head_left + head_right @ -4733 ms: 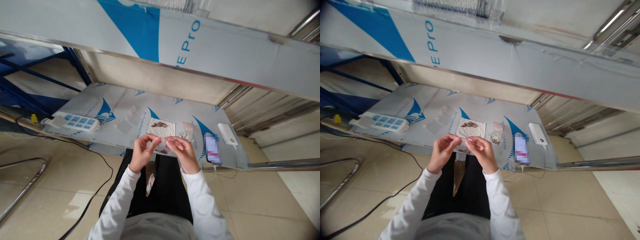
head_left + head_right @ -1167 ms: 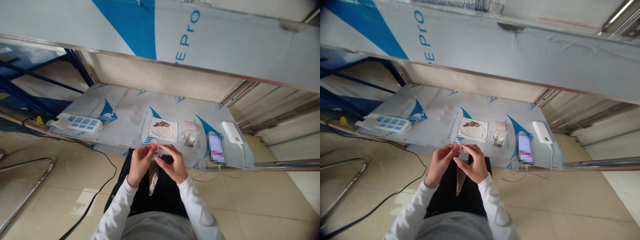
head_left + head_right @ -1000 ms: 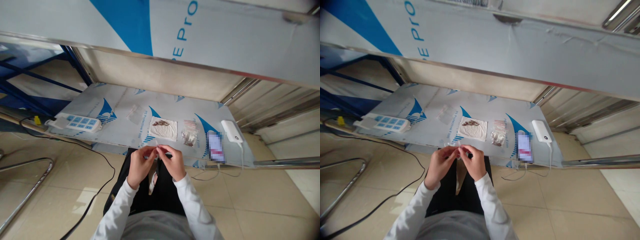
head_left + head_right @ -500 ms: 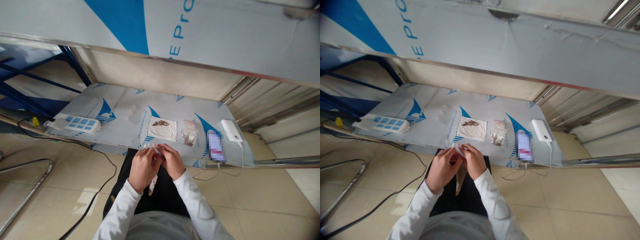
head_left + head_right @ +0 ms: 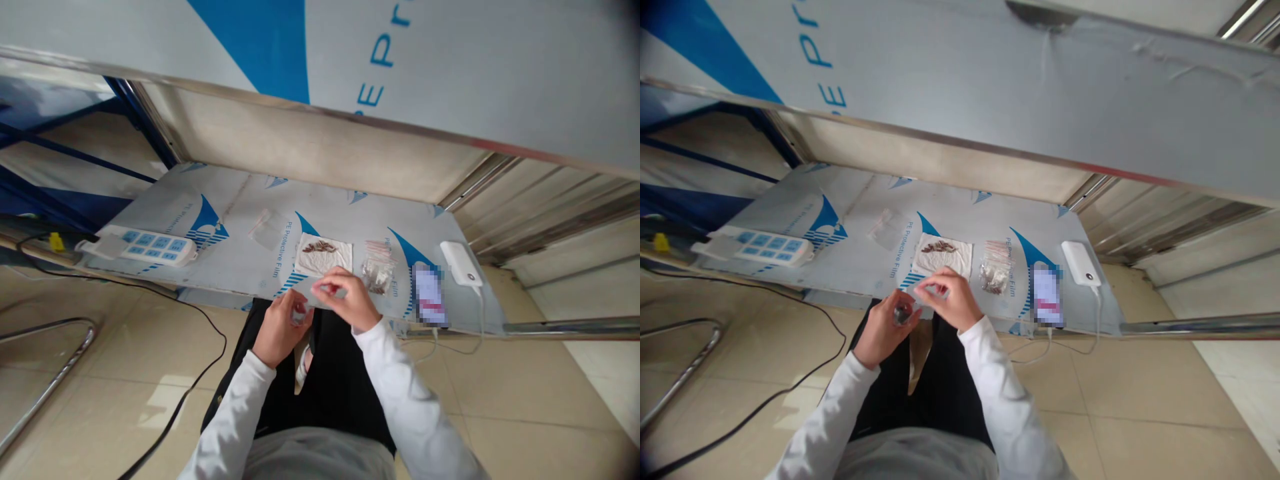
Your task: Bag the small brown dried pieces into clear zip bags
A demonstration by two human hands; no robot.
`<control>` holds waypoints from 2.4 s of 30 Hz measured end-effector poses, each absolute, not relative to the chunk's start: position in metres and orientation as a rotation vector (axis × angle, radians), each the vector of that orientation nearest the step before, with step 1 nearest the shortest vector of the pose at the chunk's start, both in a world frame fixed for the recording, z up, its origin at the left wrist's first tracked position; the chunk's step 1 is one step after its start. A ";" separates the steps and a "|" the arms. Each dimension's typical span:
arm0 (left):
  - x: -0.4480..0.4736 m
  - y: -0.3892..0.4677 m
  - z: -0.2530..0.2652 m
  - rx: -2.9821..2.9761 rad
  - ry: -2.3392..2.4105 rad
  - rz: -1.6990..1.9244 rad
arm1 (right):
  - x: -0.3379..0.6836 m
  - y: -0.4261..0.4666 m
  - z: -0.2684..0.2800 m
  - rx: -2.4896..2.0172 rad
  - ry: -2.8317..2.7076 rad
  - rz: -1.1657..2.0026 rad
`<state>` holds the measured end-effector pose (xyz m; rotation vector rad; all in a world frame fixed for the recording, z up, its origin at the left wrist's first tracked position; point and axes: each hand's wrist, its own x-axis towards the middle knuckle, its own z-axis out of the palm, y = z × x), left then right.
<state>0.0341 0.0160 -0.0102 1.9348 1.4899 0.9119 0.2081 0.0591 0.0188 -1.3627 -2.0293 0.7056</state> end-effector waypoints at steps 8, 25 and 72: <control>0.030 0.001 -0.024 1.833 1.486 0.907 | 0.233 0.177 -0.052 -1.768 -1.974 0.397; 0.016 0.006 -0.029 1.741 1.522 0.884 | 0.203 0.195 -0.049 -1.924 -2.247 0.355; 0.029 0.020 0.006 1.661 1.487 1.136 | 0.249 0.173 -0.048 -1.726 -2.188 0.367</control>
